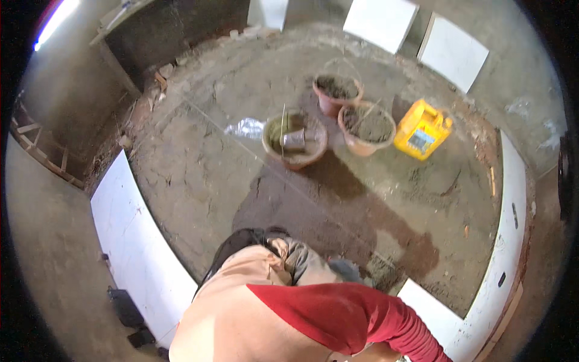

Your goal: The person positions a large tile onto a layer of mortar on the floor and taps it with a rubber mallet while checking the alignment.

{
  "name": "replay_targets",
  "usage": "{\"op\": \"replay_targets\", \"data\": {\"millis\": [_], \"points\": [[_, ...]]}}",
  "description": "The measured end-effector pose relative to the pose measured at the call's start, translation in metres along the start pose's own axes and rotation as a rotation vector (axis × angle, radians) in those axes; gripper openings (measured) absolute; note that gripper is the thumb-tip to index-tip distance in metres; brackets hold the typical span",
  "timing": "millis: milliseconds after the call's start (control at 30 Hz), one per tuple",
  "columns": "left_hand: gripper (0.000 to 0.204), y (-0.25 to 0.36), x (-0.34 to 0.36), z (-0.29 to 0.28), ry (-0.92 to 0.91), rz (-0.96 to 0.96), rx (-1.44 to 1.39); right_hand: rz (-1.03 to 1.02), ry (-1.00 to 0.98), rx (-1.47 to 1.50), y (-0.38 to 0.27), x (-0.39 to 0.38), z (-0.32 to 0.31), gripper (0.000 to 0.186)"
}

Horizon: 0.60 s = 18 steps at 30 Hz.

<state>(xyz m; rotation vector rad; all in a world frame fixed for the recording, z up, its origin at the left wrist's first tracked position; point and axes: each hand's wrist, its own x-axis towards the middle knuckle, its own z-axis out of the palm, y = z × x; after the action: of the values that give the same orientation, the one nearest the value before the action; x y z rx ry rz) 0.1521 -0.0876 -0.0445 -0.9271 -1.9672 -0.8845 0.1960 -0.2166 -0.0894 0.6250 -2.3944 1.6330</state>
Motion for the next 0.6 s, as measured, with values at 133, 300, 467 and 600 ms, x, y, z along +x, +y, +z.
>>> {"op": "replay_targets", "data": {"millis": [133,300,467,600], "points": [[0.06,0.007,0.004,0.046,-0.181,0.214,0.237,0.003,0.051,-0.008,0.007,-0.007,-0.013,0.051],[0.07,0.04,-0.002,0.003,-0.157,0.116,-0.085,0.005,0.171,-0.007,0.003,-0.015,-0.043,0.051],[0.068,0.043,-0.012,-0.064,-0.409,-0.037,-0.466,0.029,0.432,-0.07,0.014,-0.036,-0.101,0.051],[0.08,0.039,0.004,-0.145,-0.92,-0.205,-0.649,-0.03,0.852,-0.207,0.012,-0.075,-0.169,0.051]]}}
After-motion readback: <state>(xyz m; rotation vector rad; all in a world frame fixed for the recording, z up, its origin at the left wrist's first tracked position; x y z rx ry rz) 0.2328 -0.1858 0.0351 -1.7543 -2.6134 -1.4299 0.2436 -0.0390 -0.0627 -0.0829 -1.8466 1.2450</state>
